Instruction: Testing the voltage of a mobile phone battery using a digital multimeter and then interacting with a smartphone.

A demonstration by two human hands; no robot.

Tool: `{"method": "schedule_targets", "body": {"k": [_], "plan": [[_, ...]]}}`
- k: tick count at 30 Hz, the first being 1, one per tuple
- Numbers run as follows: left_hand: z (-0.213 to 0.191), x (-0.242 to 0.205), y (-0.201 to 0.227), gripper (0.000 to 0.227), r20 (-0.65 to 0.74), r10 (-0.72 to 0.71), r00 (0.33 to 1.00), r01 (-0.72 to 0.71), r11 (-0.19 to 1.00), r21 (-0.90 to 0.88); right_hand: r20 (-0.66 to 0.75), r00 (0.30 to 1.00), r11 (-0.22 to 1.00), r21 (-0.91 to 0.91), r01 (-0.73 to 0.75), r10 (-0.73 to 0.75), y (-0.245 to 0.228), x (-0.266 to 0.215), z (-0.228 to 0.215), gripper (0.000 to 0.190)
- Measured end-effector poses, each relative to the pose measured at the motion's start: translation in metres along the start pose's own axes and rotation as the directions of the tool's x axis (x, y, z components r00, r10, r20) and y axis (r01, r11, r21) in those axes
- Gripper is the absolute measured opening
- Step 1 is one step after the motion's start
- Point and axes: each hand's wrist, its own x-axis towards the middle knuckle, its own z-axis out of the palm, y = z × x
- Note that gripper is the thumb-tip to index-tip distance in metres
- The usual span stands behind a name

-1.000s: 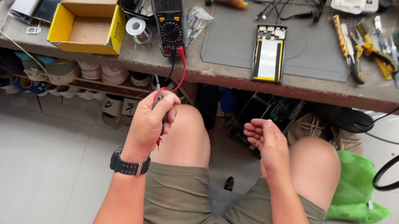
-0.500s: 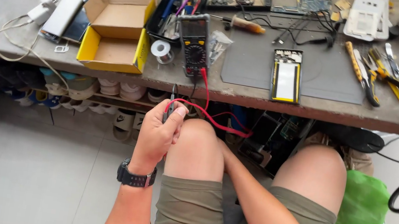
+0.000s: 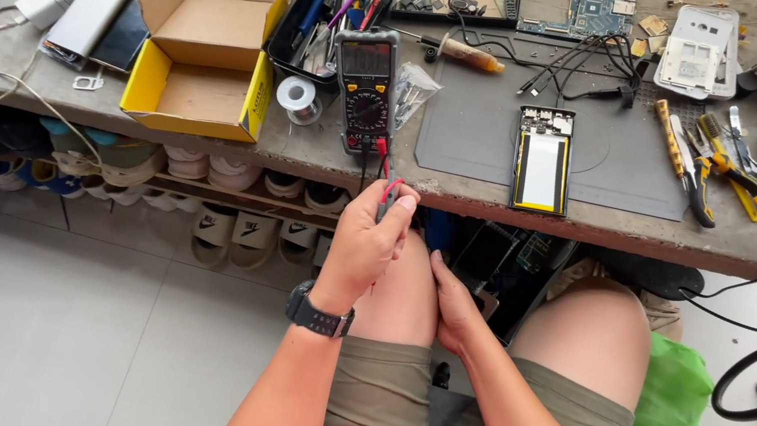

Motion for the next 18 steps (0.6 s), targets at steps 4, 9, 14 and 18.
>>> {"method": "schedule_targets", "body": {"k": [4, 9, 14, 18], "plan": [[0.006, 0.009, -0.002, 0.015, 0.005, 0.029, 1.0, -0.03, 0.998, 0.053, 0.009, 0.967, 0.952, -0.173, 0.253, -0.255, -0.024, -0.042, 0.005, 0.086], [-0.004, 0.018, 0.001, 0.019, -0.036, 0.057, 0.998, -0.052, 0.991, 0.127, 0.039, 0.894, 0.716, -0.583, 0.384, -0.447, -0.027, -0.031, -0.034, 0.069], [-0.012, 0.023, 0.006, 0.016, -0.068, 0.087, 0.994, -0.07, 0.972, 0.223, -0.071, 0.855, 0.601, -0.741, 0.3, -0.514, -0.047, -0.049, -0.042, 0.053], [-0.027, 0.021, 0.012, 0.01, -0.123, 0.071, 0.99, -0.018, 0.923, 0.384, 0.029, 0.643, 0.354, -0.816, 0.457, -0.765, -0.046, -0.059, -0.052, 0.03]]}}
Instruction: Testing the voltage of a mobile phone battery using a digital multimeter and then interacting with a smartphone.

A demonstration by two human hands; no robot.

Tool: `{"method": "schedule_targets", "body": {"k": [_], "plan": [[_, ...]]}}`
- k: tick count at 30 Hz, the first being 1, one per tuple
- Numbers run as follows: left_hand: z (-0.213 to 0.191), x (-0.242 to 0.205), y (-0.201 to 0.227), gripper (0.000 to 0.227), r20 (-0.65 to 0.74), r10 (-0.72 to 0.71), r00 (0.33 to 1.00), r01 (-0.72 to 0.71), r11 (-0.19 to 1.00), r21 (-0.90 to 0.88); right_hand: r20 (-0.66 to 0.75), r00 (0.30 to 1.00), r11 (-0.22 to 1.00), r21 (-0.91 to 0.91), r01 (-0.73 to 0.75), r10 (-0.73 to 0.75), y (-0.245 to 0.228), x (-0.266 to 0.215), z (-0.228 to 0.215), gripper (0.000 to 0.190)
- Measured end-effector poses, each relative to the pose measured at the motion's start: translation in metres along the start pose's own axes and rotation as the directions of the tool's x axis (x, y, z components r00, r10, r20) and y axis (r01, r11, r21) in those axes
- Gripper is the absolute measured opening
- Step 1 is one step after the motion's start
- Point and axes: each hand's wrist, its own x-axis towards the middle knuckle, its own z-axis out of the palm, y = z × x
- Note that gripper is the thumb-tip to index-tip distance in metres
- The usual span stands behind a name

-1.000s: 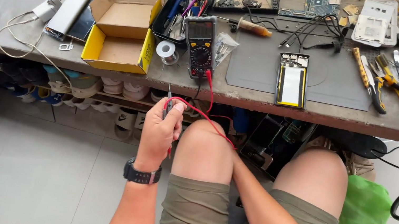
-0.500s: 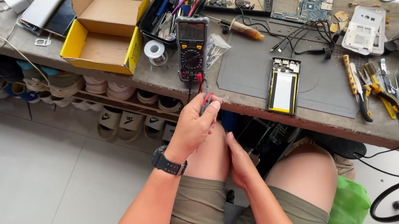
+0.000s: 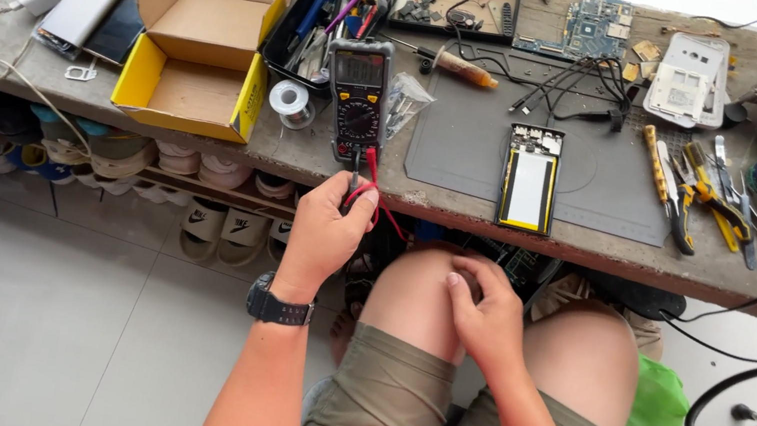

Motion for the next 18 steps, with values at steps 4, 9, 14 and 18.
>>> {"method": "schedule_targets", "body": {"k": [4, 9, 14, 18], "plan": [[-0.024, -0.009, 0.015, 0.01, 0.028, -0.053, 0.998, 0.043, 0.957, 0.288, -0.034, 0.99, 0.987, 0.088, 0.137, -0.135, -0.037, -0.006, -0.027, 0.019], [-0.051, -0.004, -0.022, 0.012, 0.11, -0.227, 0.968, 0.09, 0.718, 0.69, 0.037, 0.984, 0.977, 0.128, 0.17, -0.176, -0.051, -0.008, -0.049, 0.02], [-0.059, 0.004, -0.113, 0.019, 0.088, -0.316, 0.945, 0.11, 0.557, 0.823, 0.085, 0.977, 0.979, 0.074, 0.19, -0.196, -0.059, -0.005, -0.048, 0.02], [-0.045, -0.001, -0.158, 0.029, 0.16, -0.388, 0.908, 0.105, 0.578, 0.809, 0.184, 0.922, 0.94, 0.107, 0.325, -0.34, -0.085, 0.002, -0.041, 0.02]]}}
